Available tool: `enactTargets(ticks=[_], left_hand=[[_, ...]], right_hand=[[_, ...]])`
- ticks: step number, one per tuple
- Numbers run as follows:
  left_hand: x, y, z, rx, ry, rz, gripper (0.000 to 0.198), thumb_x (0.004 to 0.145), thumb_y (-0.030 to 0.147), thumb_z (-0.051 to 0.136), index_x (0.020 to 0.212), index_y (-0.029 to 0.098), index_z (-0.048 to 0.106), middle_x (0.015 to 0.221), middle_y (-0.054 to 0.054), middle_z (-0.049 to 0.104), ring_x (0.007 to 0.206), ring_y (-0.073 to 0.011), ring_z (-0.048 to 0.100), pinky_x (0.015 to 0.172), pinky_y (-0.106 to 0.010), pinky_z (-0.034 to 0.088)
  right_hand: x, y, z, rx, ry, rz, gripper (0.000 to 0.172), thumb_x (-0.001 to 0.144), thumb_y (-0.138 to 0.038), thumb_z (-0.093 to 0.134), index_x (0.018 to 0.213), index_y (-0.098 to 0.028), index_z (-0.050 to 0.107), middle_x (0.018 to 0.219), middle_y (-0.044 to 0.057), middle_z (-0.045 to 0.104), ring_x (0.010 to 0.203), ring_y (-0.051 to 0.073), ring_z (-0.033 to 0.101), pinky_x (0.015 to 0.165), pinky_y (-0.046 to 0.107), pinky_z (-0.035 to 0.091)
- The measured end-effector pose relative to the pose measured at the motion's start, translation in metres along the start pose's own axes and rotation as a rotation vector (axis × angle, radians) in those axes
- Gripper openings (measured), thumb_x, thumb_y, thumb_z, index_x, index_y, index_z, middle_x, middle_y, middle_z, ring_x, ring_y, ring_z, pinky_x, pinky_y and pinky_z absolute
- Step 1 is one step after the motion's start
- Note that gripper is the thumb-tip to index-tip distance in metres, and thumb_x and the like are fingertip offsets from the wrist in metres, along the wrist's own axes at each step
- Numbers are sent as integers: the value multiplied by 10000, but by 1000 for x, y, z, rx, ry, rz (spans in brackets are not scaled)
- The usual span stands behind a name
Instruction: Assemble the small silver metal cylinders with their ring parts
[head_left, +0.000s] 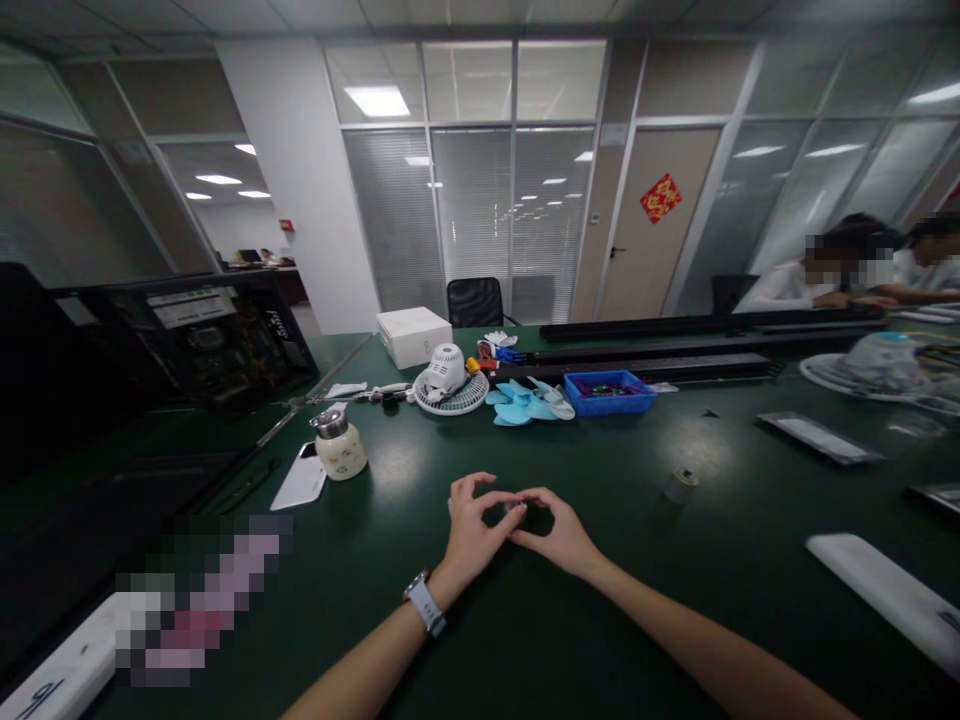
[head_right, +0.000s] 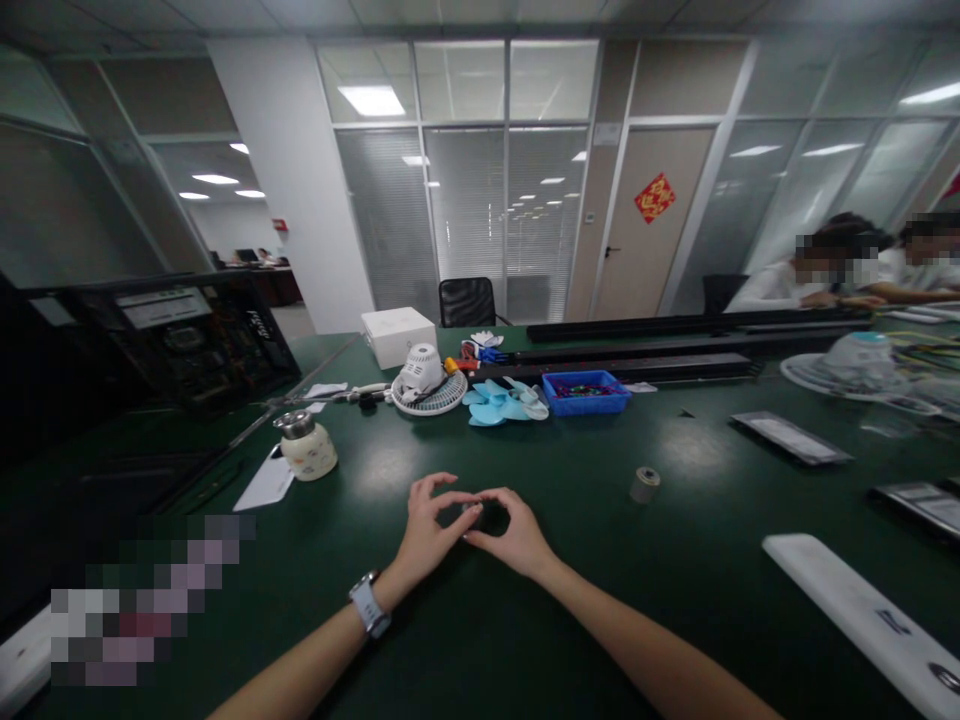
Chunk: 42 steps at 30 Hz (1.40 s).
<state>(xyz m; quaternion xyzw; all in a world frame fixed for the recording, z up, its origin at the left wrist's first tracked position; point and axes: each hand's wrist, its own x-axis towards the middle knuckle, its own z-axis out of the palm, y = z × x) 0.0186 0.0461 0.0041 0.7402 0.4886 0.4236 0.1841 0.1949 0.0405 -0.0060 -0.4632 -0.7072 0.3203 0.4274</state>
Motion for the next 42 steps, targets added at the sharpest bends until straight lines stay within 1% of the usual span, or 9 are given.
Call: enactTargets(ticks=[7,13,19,21,23,26,30,37,42], left_hand=[[8,-6,-12,-2,106,-55,203,830,457,617,935,347,751,1127,-53,554,1121,-262,447,990,-457,372],[-2,-32,-37,253,-95,-152,177,794,488,648,937,432,734,1151,-30,557,1128,-299,422,942,-512,342],[-6,-39,-34,346,-194,-128,248,734,584,657,922,442,733,1176,-27,551,1120,-325,427,891,-520,339],[-5,-39,-33,331,-78,-157,352,715,596,662,994,389,716,1206,-42,533,1099,-320,447,886,-516,349],[-5,-40,-33,271,157,-226,414,780,593,582,1064,304,671,1197,-66,528,1058,-294,479,891,-503,364],[-5,-46,-32,98,419,-326,416,883,555,414,985,199,604,1002,-70,571,927,-246,531,847,-441,416],[-5,-55,-28,8,423,-347,393,883,552,394,816,193,541,821,-38,544,806,-229,534,756,-385,444],[-4,-57,-25,1,414,-353,350,883,520,404,839,196,531,839,-38,539,819,-233,534,765,-394,443],[-4,-57,-26,-16,404,-370,334,877,511,413,849,198,525,847,-41,530,826,-237,526,768,-399,440]], right_hand=[[0,6,0,-64,28,-7,386,679,-388,754,1009,-207,667,980,49,679,935,214,613,853,366,481],[-2,7,-20,-74,-12,72,367,709,-393,727,1018,-209,653,1012,40,682,965,203,611,879,368,468],[-3,0,-26,-25,-56,72,405,699,-391,741,1039,-210,616,1047,41,671,1012,205,604,917,376,453],[-3,-2,-26,-19,-55,73,528,654,-408,777,1108,-217,586,1105,50,649,1059,214,588,950,387,438],[-4,-3,-26,-10,-54,76,626,621,-427,799,1161,-224,557,1145,56,629,1089,221,575,970,397,428],[-4,-3,-25,-6,-44,67,609,633,-449,789,1152,-226,561,1135,56,629,1083,222,577,968,404,428],[-3,0,-22,-15,9,41,592,647,-459,780,1148,-221,572,1118,56,635,1065,220,582,956,399,436],[1,-5,-16,-47,-41,96,405,707,-425,735,1044,-215,655,1028,42,692,969,208,632,879,381,490],[-6,-11,-71,-57,-44,125,414,673,-404,756,1028,-205,679,1049,59,713,994,226,655,938,411,486]])
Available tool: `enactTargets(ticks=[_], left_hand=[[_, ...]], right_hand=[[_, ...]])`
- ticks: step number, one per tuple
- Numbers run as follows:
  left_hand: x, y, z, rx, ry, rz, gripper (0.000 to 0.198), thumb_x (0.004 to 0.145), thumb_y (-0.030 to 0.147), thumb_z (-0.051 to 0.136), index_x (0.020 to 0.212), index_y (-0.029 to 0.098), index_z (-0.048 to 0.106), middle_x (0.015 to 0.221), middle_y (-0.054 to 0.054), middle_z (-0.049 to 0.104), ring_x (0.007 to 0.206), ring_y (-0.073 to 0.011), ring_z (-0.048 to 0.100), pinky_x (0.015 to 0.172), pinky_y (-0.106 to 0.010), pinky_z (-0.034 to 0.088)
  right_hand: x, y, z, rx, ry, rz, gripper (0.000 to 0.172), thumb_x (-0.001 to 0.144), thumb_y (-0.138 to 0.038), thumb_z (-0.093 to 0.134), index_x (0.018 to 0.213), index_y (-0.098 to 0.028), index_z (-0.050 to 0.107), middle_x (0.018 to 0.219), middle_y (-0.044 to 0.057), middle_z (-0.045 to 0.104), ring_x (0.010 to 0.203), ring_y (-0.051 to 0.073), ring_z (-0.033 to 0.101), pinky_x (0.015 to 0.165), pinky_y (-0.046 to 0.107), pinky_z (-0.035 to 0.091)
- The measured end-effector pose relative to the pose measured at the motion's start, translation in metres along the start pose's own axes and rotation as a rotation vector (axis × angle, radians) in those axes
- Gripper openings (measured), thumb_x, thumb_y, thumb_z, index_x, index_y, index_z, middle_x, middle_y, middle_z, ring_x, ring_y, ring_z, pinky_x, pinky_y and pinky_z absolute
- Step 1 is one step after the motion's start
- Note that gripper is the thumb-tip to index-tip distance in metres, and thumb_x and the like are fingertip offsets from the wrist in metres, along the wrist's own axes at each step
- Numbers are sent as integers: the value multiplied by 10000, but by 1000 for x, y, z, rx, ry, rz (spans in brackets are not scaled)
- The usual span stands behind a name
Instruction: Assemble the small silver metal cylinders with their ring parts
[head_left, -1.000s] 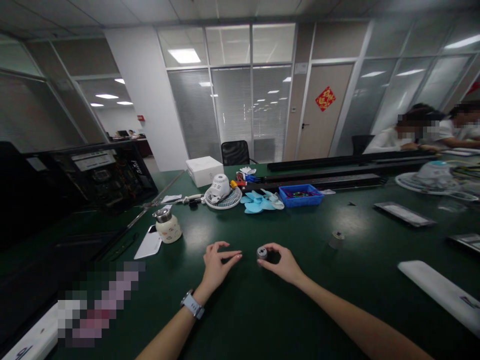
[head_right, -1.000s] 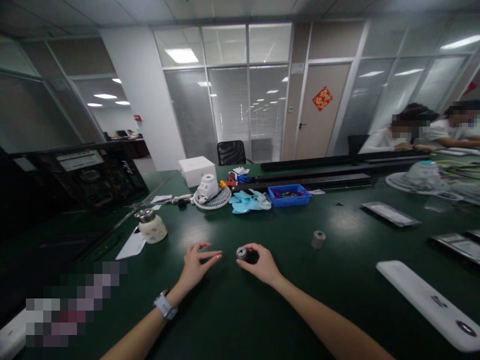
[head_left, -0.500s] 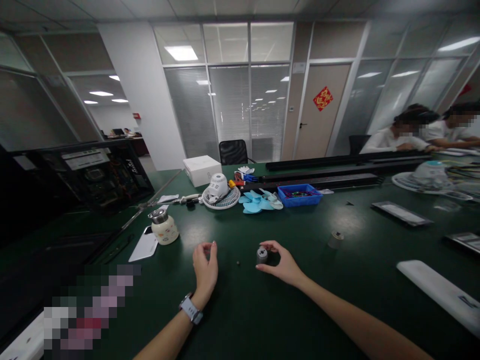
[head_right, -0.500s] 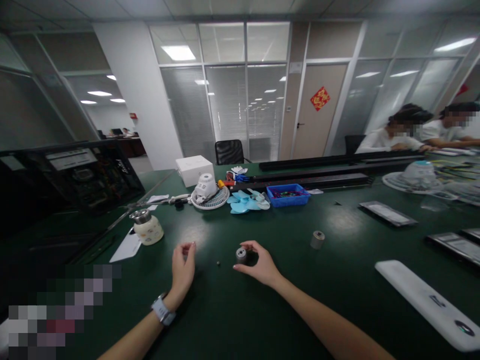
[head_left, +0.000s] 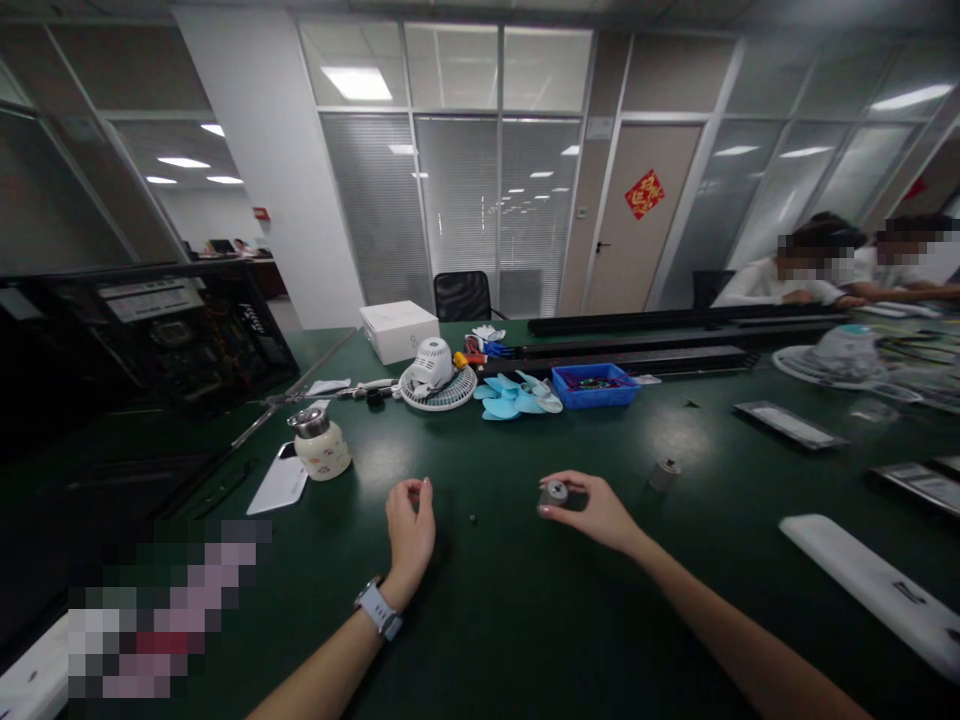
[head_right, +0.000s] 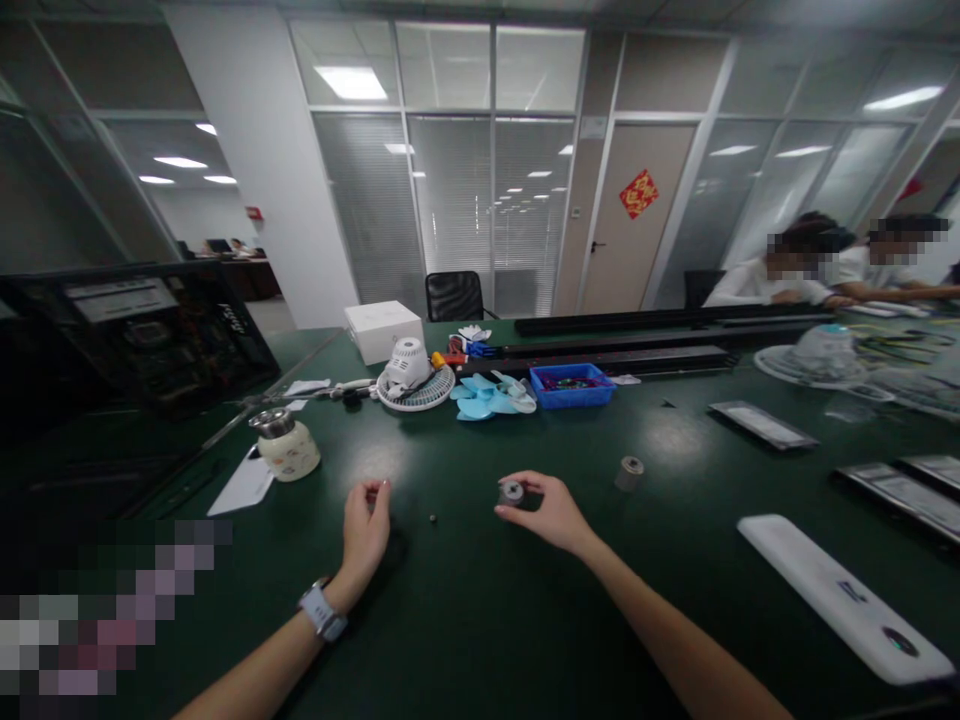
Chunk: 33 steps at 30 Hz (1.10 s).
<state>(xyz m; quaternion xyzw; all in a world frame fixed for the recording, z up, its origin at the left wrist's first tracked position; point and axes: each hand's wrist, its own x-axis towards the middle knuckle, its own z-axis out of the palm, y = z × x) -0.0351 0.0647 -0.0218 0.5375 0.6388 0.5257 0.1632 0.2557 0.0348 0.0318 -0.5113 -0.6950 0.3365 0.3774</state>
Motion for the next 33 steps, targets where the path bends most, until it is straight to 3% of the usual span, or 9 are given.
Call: enactTargets(ticks=[4,7,14,18,21,22,25,28,33], left_hand=[[-1,0,1,1,-12,16,341,884,517,406,865,200,527,866,-46,532,846,-241,521,783,-403,436],[-1,0,1,17,-26,18,355,884,529,398,864,200,527,862,-49,535,842,-245,523,768,-403,436],[-1,0,0,33,-22,25,340,876,520,413,852,202,530,862,-50,544,845,-247,531,768,-406,440],[-1,-1,-1,30,-24,35,336,883,515,406,854,203,527,866,-52,543,845,-246,534,775,-410,445],[-1,-1,0,26,-28,31,340,883,519,404,854,203,528,868,-53,545,850,-247,532,777,-410,446],[-1,-1,0,25,-29,29,340,881,520,407,854,203,528,867,-52,545,848,-246,531,775,-408,446],[-1,0,1,30,-21,31,336,879,514,409,852,201,526,861,-49,545,837,-241,529,777,-407,445],[-1,0,1,29,-9,36,322,883,498,408,856,197,522,854,-47,543,838,-238,530,788,-408,444],[-1,-1,1,3,-5,48,290,889,468,412,841,200,514,843,-41,543,827,-230,541,786,-402,449]], right_hand=[[-26,24,-71,-15,196,148,496,609,-472,773,1005,-185,693,1023,99,731,993,290,673,918,441,517],[-44,52,-106,-68,391,241,553,533,-496,798,976,-178,708,1023,122,732,986,325,675,910,462,526],[-63,95,-126,-121,434,362,582,496,-516,786,960,-174,705,962,128,745,911,331,695,841,461,551],[-72,75,-128,-323,531,284,730,494,-562,768,1112,-196,640,998,129,722,951,365,665,842,535,517],[-70,25,-103,-598,652,38,641,599,-580,721,1132,-236,629,1098,124,671,1039,372,600,909,565,442],[-65,7,-87,-603,589,-68,547,666,-560,691,1114,-252,639,1115,111,660,1052,345,589,929,533,432],[-36,-35,-23,-426,105,-200,459,775,-515,637,1187,-312,620,1050,58,666,921,240,615,823,400,488],[0,-42,37,-290,-151,-170,480,786,-514,634,1219,-309,606,948,23,666,772,174,604,710,321,487],[36,-17,88,-350,-177,-178,422,733,-536,688,1090,-311,698,880,12,641,740,161,587,683,301,450]])
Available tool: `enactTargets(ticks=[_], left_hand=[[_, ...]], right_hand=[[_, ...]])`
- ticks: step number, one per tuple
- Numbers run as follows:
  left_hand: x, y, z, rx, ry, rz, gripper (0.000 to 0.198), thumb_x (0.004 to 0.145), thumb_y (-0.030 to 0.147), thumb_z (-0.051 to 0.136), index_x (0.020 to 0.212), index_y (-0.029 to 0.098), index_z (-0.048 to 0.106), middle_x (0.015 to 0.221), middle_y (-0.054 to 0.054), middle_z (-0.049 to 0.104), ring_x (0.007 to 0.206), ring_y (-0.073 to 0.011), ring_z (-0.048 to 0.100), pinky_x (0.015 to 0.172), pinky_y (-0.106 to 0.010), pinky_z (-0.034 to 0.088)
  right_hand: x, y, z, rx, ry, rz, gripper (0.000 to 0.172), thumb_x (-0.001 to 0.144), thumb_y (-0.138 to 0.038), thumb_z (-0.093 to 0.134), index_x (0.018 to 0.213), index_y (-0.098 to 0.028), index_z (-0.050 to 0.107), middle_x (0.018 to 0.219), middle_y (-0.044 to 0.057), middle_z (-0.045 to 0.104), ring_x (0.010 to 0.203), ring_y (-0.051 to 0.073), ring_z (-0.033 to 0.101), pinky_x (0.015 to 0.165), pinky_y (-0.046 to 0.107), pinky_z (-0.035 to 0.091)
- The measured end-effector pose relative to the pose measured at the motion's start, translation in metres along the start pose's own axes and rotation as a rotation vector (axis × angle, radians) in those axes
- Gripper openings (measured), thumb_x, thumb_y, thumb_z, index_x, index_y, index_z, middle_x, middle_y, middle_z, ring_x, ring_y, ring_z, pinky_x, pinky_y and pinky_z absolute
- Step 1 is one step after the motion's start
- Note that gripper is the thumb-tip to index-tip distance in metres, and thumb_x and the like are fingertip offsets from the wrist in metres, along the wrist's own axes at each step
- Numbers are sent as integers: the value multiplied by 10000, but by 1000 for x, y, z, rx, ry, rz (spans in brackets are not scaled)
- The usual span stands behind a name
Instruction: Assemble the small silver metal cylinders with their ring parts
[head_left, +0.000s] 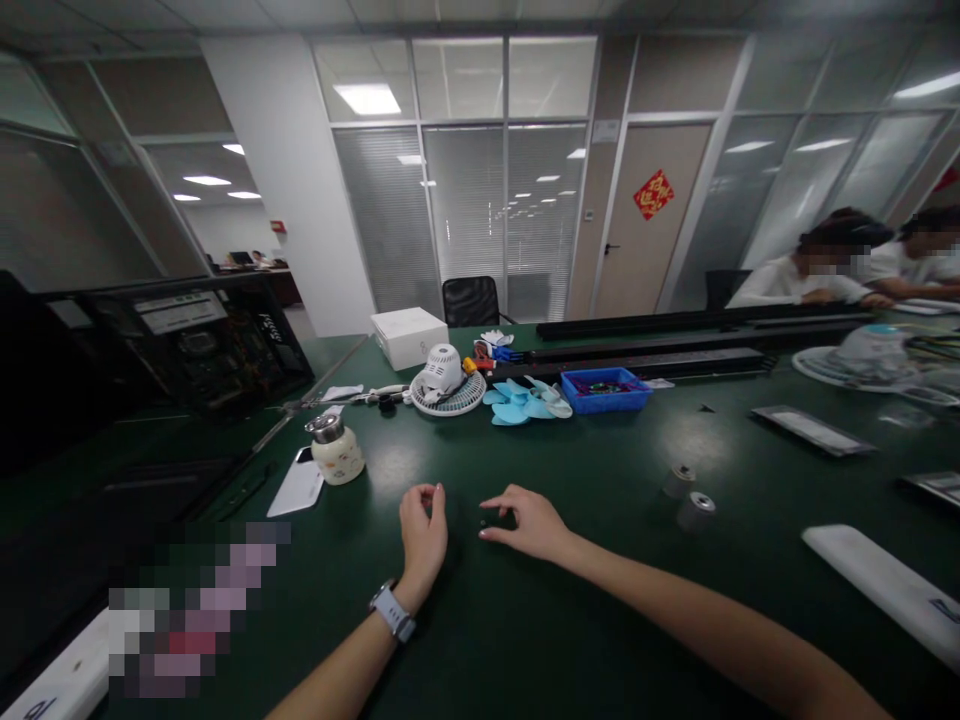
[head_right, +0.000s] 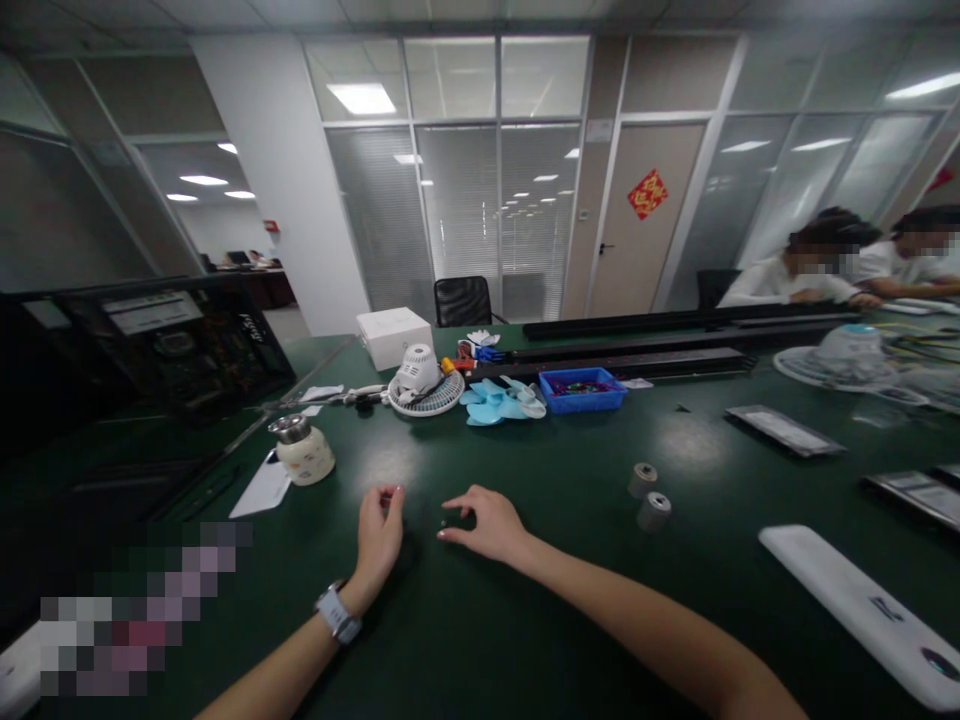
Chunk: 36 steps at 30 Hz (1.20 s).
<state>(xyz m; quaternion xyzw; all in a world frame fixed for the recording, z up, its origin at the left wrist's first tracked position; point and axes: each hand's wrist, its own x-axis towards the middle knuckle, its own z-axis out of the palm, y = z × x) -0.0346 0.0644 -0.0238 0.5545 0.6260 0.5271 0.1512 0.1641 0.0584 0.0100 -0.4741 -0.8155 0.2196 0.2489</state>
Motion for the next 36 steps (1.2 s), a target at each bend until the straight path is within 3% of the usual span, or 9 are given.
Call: enactTargets(ticks=[3,5,8,12,14,20,29,33,36], left_hand=[[0,0,0,8,-10,5,292,887,472,416,843,200,513,845,-42,541,828,-232,541,787,-406,449],[0,0,0,14,-18,-1,305,884,485,412,849,200,515,849,-43,541,836,-238,539,789,-411,446],[0,2,-1,17,-27,-14,332,878,509,403,857,199,521,855,-48,543,843,-244,540,788,-415,448],[2,1,-1,10,-45,-31,354,865,533,414,863,198,530,861,-53,541,848,-252,542,772,-414,456],[3,-1,0,16,-46,-35,354,860,533,424,866,197,535,862,-54,542,849,-255,539,765,-413,455],[3,-4,0,17,-30,-33,355,861,537,421,862,200,530,861,-50,540,839,-251,541,762,-411,454],[3,-4,0,17,-18,-30,379,853,560,421,855,199,535,852,-48,545,830,-246,552,729,-398,467],[2,-3,0,17,-24,-29,375,856,556,423,865,199,538,861,-49,545,828,-244,551,727,-397,466],[2,-2,-1,8,-35,-41,385,852,563,422,865,197,539,863,-52,540,835,-249,548,718,-397,468]], right_hand=[[2,2,8,-27,40,-2,266,760,-526,667,911,-326,755,869,8,627,768,163,588,694,302,446],[-7,1,-3,6,64,11,243,795,-497,638,910,-318,753,858,7,629,706,148,577,651,296,457],[-42,12,-47,36,196,-5,251,850,-451,573,980,-303,728,866,20,655,711,162,593,648,308,489],[-114,57,-121,-155,650,74,273,830,-455,584,976,-263,713,926,54,694,866,224,633,831,385,496],[-143,85,-143,-223,784,166,309,827,-480,562,944,-234,707,958,69,699,909,239,642,863,391,491],[-165,133,-141,-247,726,341,369,805,-520,529,906,-206,695,941,79,710,878,243,658,822,384,510],[-168,131,-136,-198,700,403,425,769,-565,527,949,-223,704,969,80,723,873,258,680,802,387,534],[-162,129,-142,-287,738,515,683,722,-639,547,1213,-168,599,1110,121,686,1014,298,646,862,424,508],[-145,129,-151,-394,610,664,819,688,-707,540,1259,-121,563,1142,172,672,1027,337,641,814,440,514]])
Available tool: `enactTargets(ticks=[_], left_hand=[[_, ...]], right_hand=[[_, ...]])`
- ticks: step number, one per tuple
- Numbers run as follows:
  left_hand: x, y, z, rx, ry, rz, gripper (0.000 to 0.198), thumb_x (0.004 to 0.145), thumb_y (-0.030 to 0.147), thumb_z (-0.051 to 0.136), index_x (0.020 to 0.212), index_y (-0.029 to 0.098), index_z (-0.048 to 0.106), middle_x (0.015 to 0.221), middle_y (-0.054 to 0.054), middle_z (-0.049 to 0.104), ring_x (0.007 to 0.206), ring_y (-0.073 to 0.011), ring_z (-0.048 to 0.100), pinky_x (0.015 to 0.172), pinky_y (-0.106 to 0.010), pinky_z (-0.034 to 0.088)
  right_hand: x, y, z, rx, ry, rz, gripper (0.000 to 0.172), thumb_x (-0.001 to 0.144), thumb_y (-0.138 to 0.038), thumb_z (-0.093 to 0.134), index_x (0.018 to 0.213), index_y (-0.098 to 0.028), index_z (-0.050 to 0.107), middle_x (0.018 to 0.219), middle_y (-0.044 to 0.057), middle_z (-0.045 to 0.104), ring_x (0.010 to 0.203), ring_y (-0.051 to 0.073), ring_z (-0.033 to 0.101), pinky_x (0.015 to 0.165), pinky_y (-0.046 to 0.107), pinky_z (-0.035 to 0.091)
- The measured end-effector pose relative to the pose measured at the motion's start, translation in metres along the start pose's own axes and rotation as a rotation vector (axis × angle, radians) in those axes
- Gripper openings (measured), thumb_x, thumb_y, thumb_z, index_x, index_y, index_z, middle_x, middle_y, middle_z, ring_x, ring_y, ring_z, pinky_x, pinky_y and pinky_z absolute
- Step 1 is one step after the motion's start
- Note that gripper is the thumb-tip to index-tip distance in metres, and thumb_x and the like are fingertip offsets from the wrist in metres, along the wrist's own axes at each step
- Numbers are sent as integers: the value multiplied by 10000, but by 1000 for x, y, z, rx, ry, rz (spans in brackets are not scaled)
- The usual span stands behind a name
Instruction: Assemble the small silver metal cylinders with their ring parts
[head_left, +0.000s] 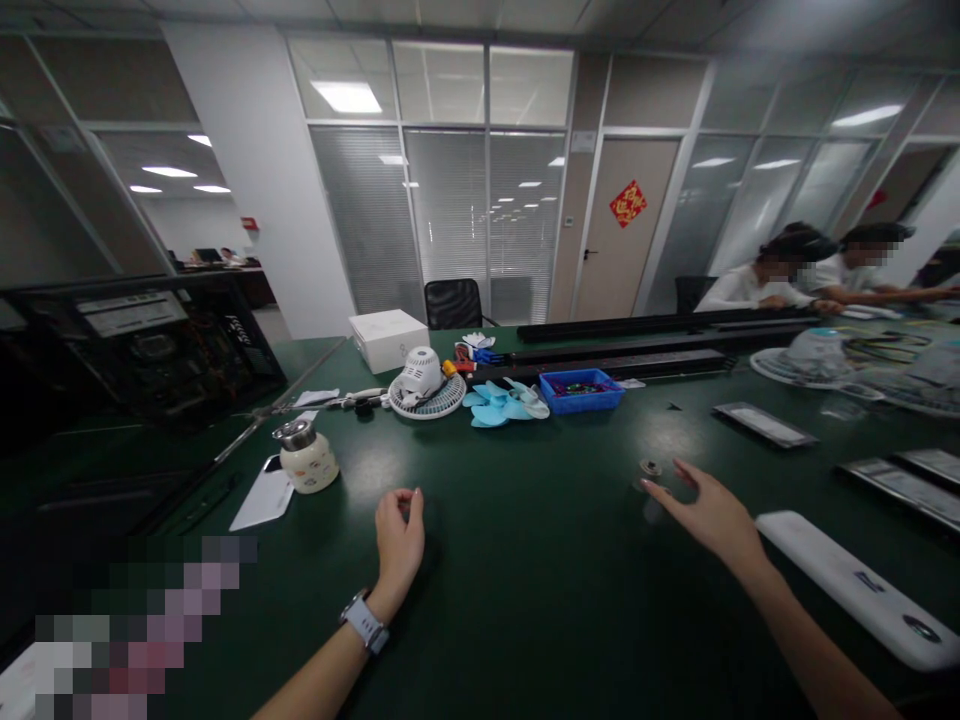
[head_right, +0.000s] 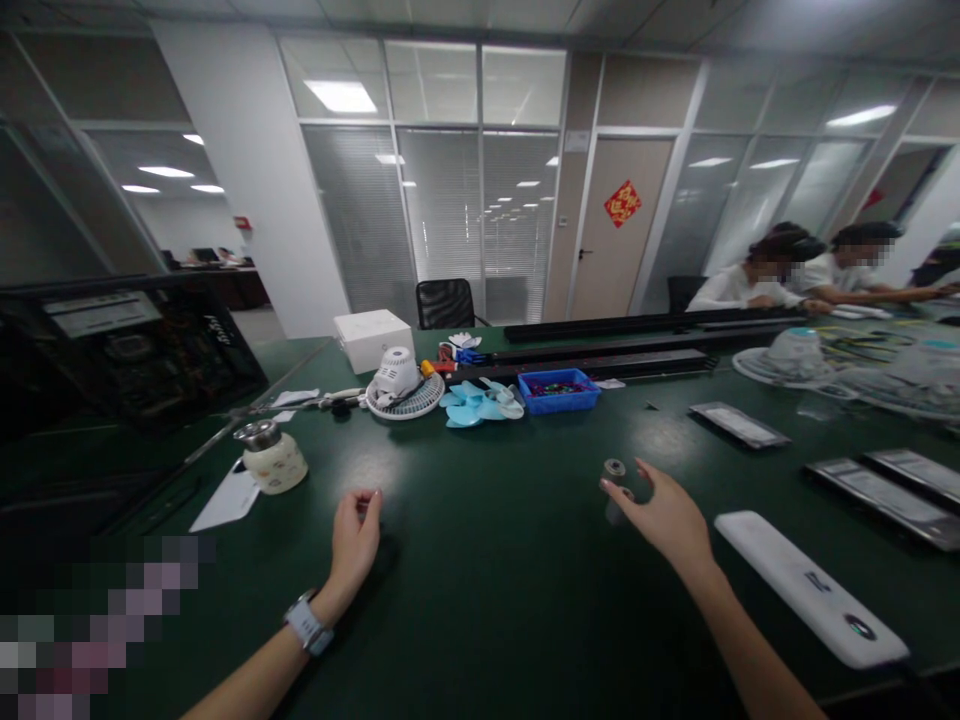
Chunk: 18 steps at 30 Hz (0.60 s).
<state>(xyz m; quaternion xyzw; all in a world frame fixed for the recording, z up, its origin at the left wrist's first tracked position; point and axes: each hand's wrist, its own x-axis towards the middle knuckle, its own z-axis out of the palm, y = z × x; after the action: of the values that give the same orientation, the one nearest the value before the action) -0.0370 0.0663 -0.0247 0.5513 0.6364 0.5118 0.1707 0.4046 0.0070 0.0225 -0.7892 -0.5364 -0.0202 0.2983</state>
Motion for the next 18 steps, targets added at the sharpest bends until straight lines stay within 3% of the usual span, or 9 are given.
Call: enactTargets(ticks=[2,6,11,15,16,18], left_hand=[[0,0,0,-4,4,0,383,850,561,425,864,195,538,861,-53,539,839,-250,547,723,-399,467],[-1,1,0,-1,9,30,374,861,549,421,860,194,539,851,-51,549,826,-243,550,742,-401,462],[-1,0,1,-1,13,43,356,873,531,422,846,197,539,854,-52,557,826,-242,547,746,-397,458],[-2,2,2,12,-20,69,348,870,524,460,884,191,559,899,-60,571,849,-240,542,776,-404,453],[-3,5,2,11,-50,97,347,865,523,479,903,191,572,921,-62,580,863,-239,541,787,-402,451],[-6,13,0,-4,-150,179,336,858,512,518,957,203,606,981,-63,597,913,-237,540,808,-392,450]], right_hand=[[12,-10,2,-116,-94,61,795,693,-721,516,1203,-118,609,1062,193,702,951,360,668,734,442,517],[28,-30,5,-302,-238,133,591,755,-647,476,977,-154,715,871,193,731,812,361,693,639,429,483],[27,-47,-3,-410,-137,71,449,768,-556,492,689,-177,720,699,143,714,790,345,677,785,487,422],[14,-79,-2,-245,19,-162,387,700,-568,581,765,-207,706,744,90,721,828,306,660,905,507,376],[8,-92,4,-143,1,-243,368,679,-558,612,768,-210,691,782,80,725,840,289,660,896,476,399],[-4,-123,20,124,-153,-375,314,667,-515,657,740,-209,650,826,56,728,834,244,668,821,383,463]])
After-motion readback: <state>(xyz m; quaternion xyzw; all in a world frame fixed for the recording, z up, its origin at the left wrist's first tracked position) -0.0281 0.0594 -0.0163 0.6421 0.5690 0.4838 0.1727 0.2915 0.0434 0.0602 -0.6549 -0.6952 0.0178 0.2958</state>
